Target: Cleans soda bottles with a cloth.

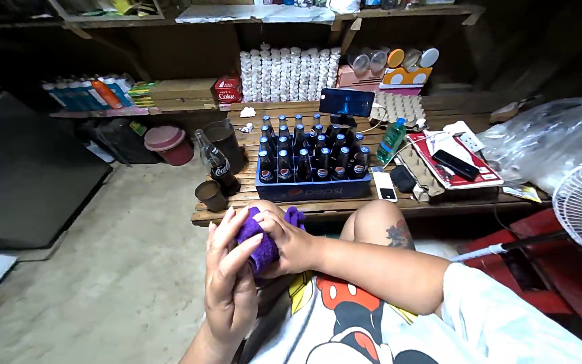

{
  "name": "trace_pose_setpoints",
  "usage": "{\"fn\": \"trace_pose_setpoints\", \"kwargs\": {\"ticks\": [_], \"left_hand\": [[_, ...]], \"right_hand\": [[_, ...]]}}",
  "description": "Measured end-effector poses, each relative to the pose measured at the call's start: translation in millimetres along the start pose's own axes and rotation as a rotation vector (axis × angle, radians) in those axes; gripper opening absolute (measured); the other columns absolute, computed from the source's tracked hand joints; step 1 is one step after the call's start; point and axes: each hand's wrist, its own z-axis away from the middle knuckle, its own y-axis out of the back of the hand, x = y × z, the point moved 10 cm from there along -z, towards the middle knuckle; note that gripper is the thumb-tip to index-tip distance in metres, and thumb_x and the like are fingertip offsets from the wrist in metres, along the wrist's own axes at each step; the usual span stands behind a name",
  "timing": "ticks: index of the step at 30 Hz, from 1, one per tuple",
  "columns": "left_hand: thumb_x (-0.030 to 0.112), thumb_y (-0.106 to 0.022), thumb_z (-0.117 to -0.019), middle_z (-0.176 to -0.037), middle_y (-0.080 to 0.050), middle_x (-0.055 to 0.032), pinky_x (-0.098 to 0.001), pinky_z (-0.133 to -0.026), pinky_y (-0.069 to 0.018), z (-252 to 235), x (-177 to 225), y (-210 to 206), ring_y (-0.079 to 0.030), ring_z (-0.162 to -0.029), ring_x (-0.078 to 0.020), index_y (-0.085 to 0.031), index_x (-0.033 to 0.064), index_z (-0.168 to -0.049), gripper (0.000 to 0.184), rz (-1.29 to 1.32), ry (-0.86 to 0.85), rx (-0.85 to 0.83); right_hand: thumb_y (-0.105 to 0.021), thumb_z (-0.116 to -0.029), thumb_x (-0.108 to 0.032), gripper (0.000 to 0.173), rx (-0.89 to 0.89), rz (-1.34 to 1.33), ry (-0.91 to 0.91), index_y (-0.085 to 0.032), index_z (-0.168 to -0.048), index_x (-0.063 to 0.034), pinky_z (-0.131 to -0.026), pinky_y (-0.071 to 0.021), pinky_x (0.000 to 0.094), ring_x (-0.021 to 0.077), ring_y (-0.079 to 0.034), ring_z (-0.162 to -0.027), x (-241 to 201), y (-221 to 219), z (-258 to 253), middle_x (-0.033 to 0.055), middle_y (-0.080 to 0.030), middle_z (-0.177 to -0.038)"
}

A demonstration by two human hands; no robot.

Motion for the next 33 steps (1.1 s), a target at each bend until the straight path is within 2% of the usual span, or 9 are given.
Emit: {"fn": "trace_pose_setpoints", "kwargs": {"ticks": [8, 19, 33], "left_hand": [[0.03, -0.032, -0.1104, -0.153, -0.053, 0.0059, -0.0561, -0.126, -0.0227, -0.7, -0.1, 2.7, -0.04, -0.148, -0.0233, -0.059, 0.0333, -0.136, 0.038, 0.012, -0.007, 0.013], [0.029, -0.032, -0.11, -0.153, -0.053, 0.0059, -0.0553, -0.126, -0.0216, -0.2, 0.4, 0.6, -0.041, -0.148, -0.0226, -0.06, 0.0325, -0.134, 0.037, 0.019, -0.009, 0.011], [0.029, -0.032, -0.1099, -0.152, -0.053, 0.0054, -0.0546, -0.125, -0.0241, 0.3, 0.3, 0.5, -0.042, -0.148, -0.0235, -0.06, 0.0326, -0.134, 0.037, 0.025, -0.017, 0.01]], "right_hand": [[-0.084, -0.0787, -0.031, 0.071, -0.016, -0.007, -0.033, -0.053, -0.13, 0.0076, -0.109, -0.0452, 0.0486, 0.041, -0.056, -0.127, 3.0, -1.6, 0.8, 0.0303, -0.059, -0.129], [-0.084, -0.079, -0.03, 0.069, -0.011, -0.013, -0.015, -0.053, -0.128, 0.0072, -0.109, -0.0448, 0.0478, 0.0403, -0.056, -0.126, 4.4, -1.3, 2.8, 0.0301, -0.059, -0.128], [-0.083, -0.0791, -0.032, 0.07, -0.012, -0.014, -0.013, -0.054, -0.128, 0.0086, -0.109, -0.0452, 0.0487, 0.0411, -0.057, -0.125, 4.0, -1.2, 2.5, 0.0305, -0.06, -0.128]]}}
